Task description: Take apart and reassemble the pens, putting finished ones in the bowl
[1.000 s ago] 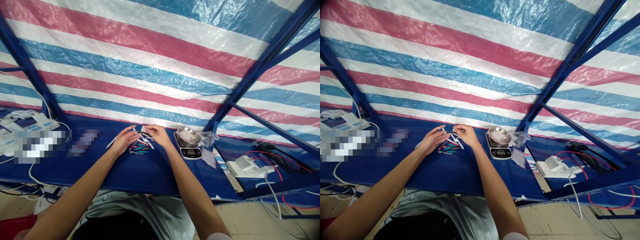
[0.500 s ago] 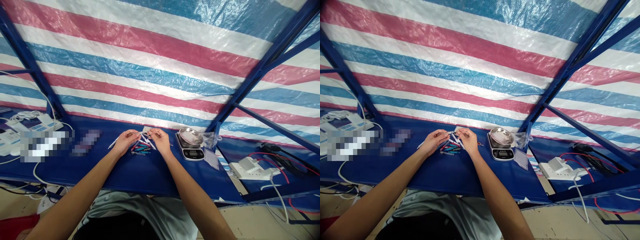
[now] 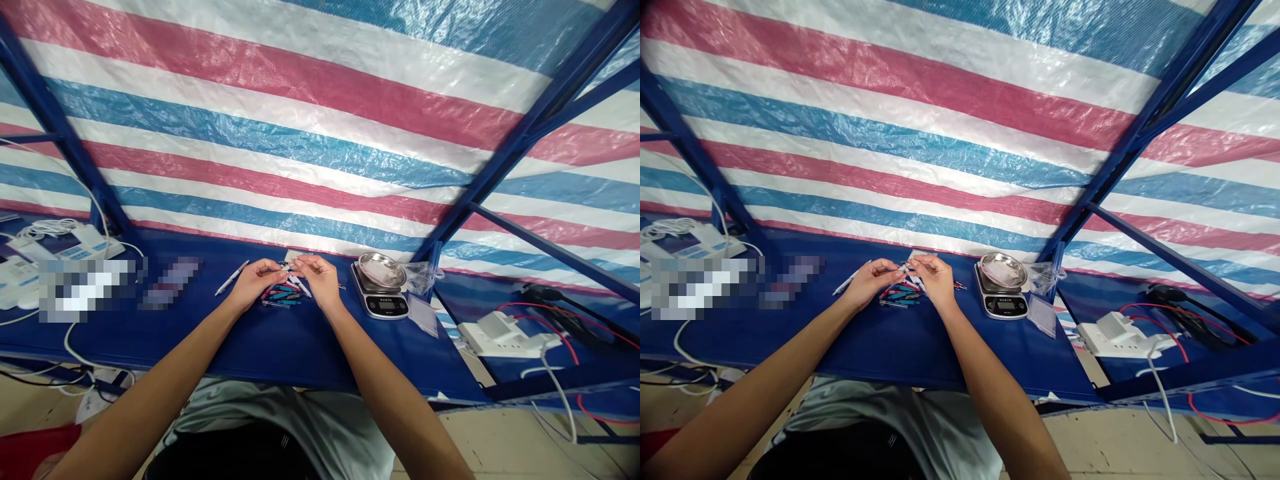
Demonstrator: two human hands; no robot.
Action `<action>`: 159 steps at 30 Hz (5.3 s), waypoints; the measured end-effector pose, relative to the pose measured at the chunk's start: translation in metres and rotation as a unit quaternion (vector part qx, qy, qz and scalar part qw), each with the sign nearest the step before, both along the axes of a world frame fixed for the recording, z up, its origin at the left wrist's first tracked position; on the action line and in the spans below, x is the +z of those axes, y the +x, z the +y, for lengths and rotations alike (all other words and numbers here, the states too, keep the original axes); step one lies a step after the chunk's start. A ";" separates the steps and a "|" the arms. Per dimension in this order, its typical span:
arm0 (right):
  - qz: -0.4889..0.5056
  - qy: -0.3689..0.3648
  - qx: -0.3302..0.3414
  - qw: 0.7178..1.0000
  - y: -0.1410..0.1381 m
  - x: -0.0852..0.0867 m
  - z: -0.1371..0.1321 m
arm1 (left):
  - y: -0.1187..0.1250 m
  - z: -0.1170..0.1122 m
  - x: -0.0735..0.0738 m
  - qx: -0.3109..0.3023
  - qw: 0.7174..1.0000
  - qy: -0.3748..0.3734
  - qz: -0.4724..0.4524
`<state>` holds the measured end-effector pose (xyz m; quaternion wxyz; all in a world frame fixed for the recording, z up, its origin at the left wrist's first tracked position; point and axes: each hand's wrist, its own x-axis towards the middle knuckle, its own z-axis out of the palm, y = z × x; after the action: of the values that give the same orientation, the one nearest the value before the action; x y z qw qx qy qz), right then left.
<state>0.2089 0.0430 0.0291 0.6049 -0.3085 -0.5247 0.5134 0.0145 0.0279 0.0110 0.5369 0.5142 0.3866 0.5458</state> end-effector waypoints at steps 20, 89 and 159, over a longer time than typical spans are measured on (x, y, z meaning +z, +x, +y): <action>-0.484 0.135 -0.095 0.859 0.032 -0.007 0.018 | -0.006 0.007 0.000 0.056 0.997 0.046 0.025; -0.349 0.204 0.007 0.915 0.026 -0.007 0.014 | -0.015 0.002 -0.002 0.072 0.883 0.290 0.361; -0.226 0.043 0.069 0.971 0.041 0.001 0.018 | -0.011 0.005 -0.007 0.022 0.971 0.110 0.213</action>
<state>0.2499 0.0611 0.0305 0.4462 -0.3532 -0.6895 0.4481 0.0033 0.0326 0.0040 0.3702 0.6657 0.4406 0.4750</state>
